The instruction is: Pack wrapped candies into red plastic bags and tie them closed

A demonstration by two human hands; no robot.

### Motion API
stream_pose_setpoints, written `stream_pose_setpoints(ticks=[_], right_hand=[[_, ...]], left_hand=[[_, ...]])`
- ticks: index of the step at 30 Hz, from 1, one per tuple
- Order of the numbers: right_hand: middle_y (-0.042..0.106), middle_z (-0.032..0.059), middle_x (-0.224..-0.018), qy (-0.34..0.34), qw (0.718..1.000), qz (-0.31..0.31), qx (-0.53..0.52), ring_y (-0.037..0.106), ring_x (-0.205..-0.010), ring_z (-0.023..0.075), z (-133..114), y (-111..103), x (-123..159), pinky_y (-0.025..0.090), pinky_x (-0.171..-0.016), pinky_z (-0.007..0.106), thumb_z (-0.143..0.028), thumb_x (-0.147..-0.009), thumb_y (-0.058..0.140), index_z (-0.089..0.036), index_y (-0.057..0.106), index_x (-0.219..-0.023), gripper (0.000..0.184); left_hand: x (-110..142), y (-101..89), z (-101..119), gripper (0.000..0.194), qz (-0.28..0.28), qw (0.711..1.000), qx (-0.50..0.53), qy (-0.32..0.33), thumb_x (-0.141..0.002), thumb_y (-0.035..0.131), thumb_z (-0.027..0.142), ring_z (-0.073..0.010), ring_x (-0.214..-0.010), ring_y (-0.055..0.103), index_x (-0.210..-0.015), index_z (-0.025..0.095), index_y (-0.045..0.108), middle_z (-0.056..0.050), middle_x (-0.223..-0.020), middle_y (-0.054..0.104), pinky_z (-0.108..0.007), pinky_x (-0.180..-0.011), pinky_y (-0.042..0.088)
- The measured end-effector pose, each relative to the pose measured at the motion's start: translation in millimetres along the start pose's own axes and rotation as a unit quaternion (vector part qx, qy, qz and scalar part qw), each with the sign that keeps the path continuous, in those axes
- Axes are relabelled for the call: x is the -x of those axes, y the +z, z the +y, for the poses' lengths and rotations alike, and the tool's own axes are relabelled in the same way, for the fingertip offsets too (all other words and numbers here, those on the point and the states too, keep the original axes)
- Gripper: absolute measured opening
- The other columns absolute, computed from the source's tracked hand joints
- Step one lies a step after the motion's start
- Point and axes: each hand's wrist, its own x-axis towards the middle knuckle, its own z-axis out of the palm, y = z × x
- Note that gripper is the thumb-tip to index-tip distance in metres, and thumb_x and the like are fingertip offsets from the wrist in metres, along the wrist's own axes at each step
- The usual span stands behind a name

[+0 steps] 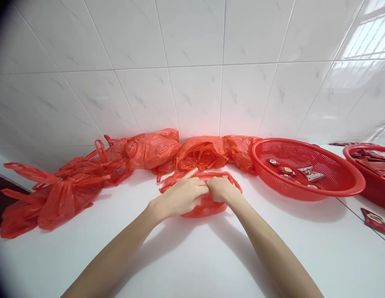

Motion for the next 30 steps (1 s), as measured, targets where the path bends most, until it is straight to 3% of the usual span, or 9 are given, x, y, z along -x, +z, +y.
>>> stream_pose_setpoints(ticks=[2,4,9,11,15,19,25,30], right_hand=[[0.074,0.0107,-0.108,0.002,1.000,0.001,0.001,0.071,-0.101,0.0277,1,0,1,0.048,-0.079,0.031,0.005,-0.076,0.052,-0.016,0.070,-0.106,0.041],[0.074,0.0115,-0.107,0.001,1.000,0.005,0.004,0.071,-0.101,0.0281,2,1,1,0.048,-0.079,0.031,0.005,-0.076,0.051,-0.015,0.069,-0.107,0.041],[0.072,0.0141,-0.115,0.004,1.000,-0.007,0.007,0.068,-0.110,0.0300,-1,3,-3,0.051,-0.081,0.031,-0.003,-0.079,0.059,-0.014,0.068,-0.114,0.038],[0.072,0.0157,-0.118,0.015,0.999,-0.030,0.005,0.069,-0.108,0.0306,-2,4,-4,0.053,-0.079,0.032,-0.008,-0.078,0.064,-0.013,0.066,-0.118,0.040],[0.070,0.0178,-0.122,0.040,0.997,-0.061,0.009,0.068,-0.113,0.0327,-2,4,-4,0.056,-0.085,0.037,-0.004,-0.073,0.066,-0.013,0.065,-0.123,0.050],[0.070,0.0196,-0.123,0.060,0.995,-0.073,0.013,0.067,-0.115,0.0338,1,3,-4,0.056,-0.087,0.039,0.001,-0.071,0.063,-0.011,0.063,-0.125,0.056],[0.070,0.0187,-0.122,0.051,0.995,-0.080,0.000,0.067,-0.114,0.0341,5,-2,0,0.055,-0.083,0.036,0.000,-0.068,0.065,-0.012,0.065,-0.122,0.055],[0.067,0.0133,-0.127,0.015,0.998,-0.049,-0.030,0.066,-0.114,0.0301,7,-8,10,0.052,-0.079,0.031,-0.010,-0.074,0.069,-0.016,0.063,-0.126,0.053]], left_hand=[[0,-1.1,-7,0.032,0.007,1.000,-0.018,-0.017,-0.082,0.046,-0.002,-0.0194,-0.095,0.066,-0.083,0.020,0.070,-0.002,-0.082,0.071,-0.054,-0.123,0.023],[0,0.1,-18,0.030,-0.026,0.998,-0.013,-0.059,-0.080,0.052,0.001,-0.0230,-0.107,0.065,-0.089,0.021,0.073,-0.004,-0.090,0.074,-0.058,-0.123,0.020],[-6,8.8,-35,0.037,-0.233,0.950,0.015,-0.208,-0.072,0.062,0.004,-0.0310,-0.115,0.063,-0.103,0.021,0.073,-0.011,-0.105,0.075,-0.067,-0.115,0.027],[-8,11.7,-36,0.041,-0.268,0.936,0.010,-0.227,-0.069,0.063,0.003,-0.0337,-0.115,0.063,-0.105,0.019,0.072,-0.014,-0.113,0.073,-0.071,-0.112,0.030],[-12,14.9,-34,0.052,-0.277,0.933,-0.003,-0.231,-0.069,0.065,0.008,-0.0382,-0.124,0.058,-0.120,0.016,0.065,-0.020,-0.126,0.065,-0.075,-0.112,0.024],[-12,16.5,-33,0.059,-0.283,0.930,-0.016,-0.235,-0.071,0.065,0.012,-0.0359,-0.130,0.054,-0.130,0.018,0.058,-0.020,-0.131,0.062,-0.070,-0.116,0.022],[-11,17.5,-30,0.048,-0.267,0.937,-0.020,-0.223,-0.075,0.063,0.015,-0.0362,-0.126,0.057,-0.123,0.016,0.062,-0.021,-0.125,0.067,-0.068,-0.117,0.023],[-12,19.5,-26,0.036,-0.262,0.941,-0.018,-0.215,-0.082,0.065,0.030,-0.0374,-0.123,0.059,-0.115,0.017,0.065,-0.018,-0.119,0.070,-0.067,-0.116,0.024]])
